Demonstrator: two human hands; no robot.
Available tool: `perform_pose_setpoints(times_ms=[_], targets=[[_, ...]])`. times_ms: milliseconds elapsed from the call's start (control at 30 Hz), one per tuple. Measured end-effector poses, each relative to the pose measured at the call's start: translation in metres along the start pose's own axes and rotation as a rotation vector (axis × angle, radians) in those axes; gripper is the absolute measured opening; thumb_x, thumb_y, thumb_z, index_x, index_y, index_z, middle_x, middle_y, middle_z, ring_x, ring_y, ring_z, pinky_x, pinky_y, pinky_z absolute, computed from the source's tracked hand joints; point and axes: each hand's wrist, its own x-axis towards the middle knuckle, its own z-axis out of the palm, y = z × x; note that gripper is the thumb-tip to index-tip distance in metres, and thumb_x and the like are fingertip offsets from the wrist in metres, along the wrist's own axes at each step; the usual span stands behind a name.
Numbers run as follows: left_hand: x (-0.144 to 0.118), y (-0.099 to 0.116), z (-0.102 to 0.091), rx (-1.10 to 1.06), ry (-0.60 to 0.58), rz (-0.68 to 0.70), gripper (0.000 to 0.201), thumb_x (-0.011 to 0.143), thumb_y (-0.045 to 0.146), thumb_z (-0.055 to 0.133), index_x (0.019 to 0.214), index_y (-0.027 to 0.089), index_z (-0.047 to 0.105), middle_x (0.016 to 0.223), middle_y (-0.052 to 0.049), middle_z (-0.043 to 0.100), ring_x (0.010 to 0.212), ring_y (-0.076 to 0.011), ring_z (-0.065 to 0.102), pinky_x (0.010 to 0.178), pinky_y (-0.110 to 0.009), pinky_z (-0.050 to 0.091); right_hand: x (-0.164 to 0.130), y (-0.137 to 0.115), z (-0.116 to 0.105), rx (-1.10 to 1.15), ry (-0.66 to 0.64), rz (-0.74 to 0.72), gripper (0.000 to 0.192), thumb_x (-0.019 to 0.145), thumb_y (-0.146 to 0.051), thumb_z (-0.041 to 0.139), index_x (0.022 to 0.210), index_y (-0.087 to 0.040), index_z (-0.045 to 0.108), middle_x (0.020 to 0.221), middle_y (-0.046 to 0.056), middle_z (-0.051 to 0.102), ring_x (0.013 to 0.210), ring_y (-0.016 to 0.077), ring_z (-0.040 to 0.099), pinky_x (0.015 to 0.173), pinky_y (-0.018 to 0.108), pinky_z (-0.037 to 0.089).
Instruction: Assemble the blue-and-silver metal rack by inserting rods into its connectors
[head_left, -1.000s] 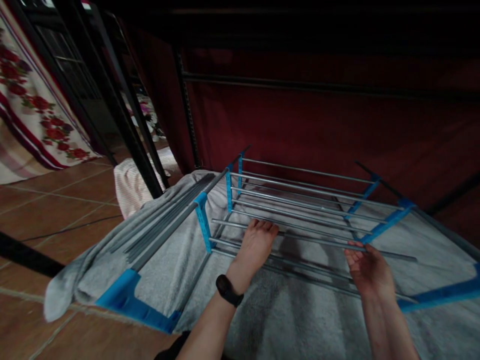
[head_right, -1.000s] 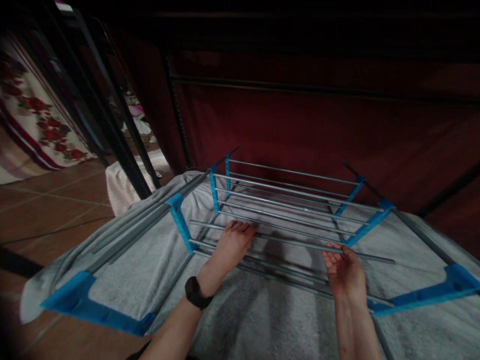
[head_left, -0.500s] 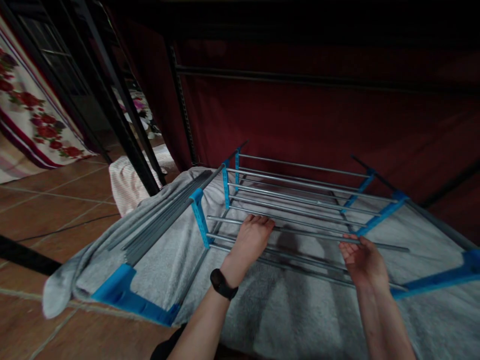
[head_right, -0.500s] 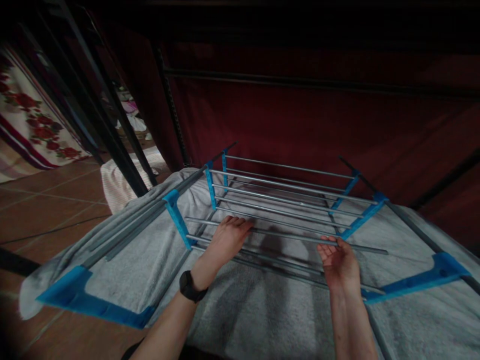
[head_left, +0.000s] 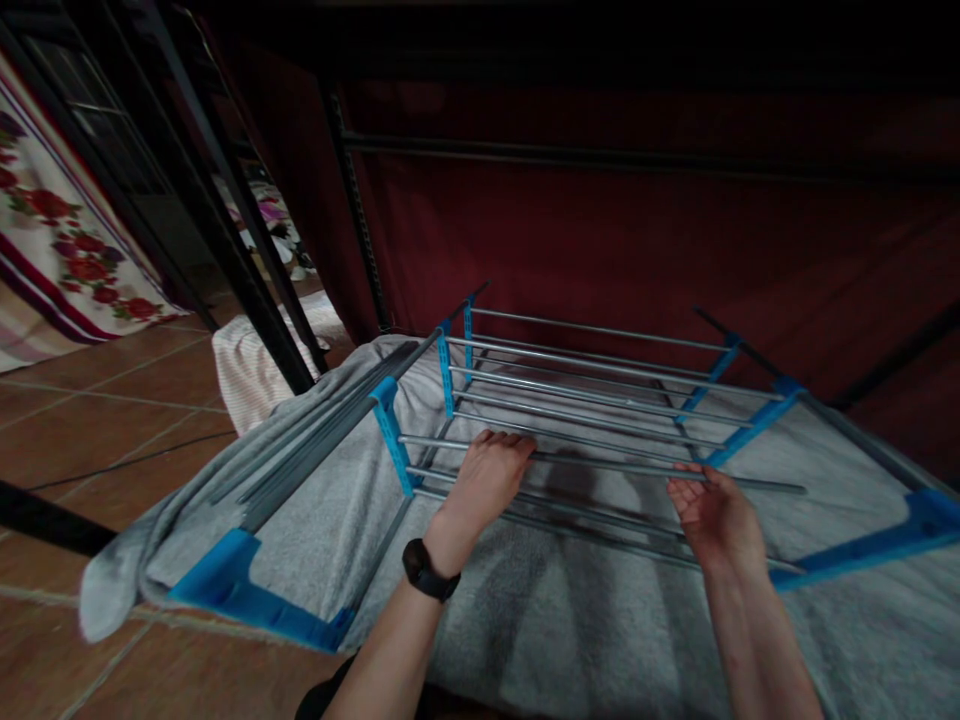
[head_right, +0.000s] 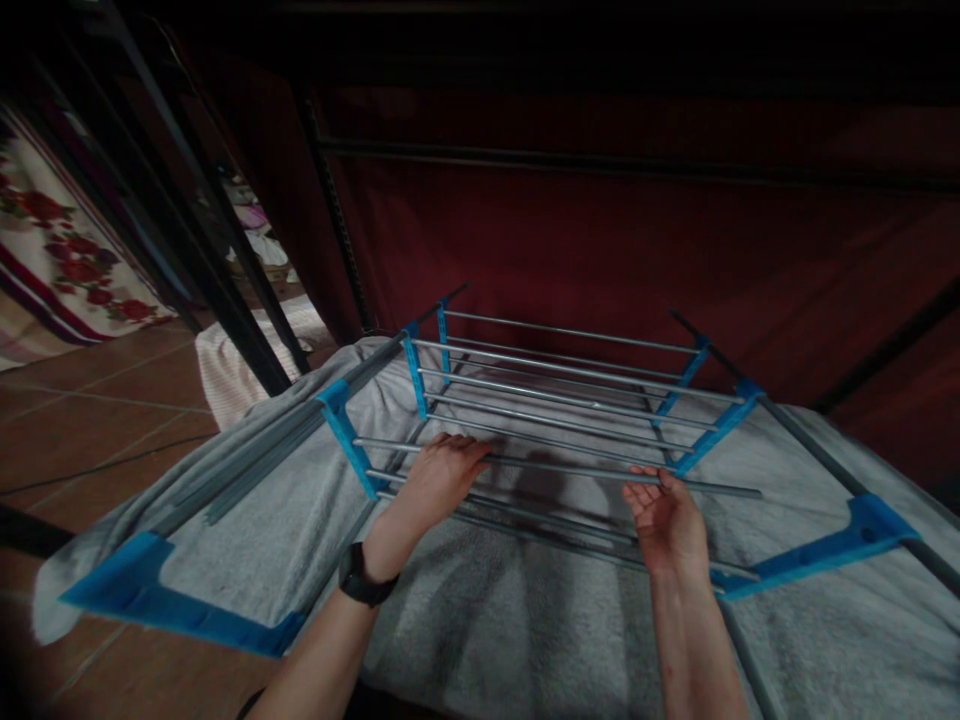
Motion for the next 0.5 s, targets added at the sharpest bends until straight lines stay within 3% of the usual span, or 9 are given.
perform_pose_setpoints(times_ms=[500], targets=[[-0.0037, 0.0035, -0.009, 0.026, -0.043, 0.014, 0.016, 0.098, 0.018, 0.053, 0.106, 0.021, 0.067, 0.097, -0.006, 0.074, 0.095, -0.021, 0.068, 0.088, -0.036, 0.045, -0.0057, -0.0045, 0.0011, 0.009, -0.026, -0.023, 0.004, 0.075, -0.02, 0.061, 0.079, -0.02, 0.063, 0.08, 0.003, 0.068, 0.069, 0.0132, 0.066, 0.061, 0.024, 0.06]])
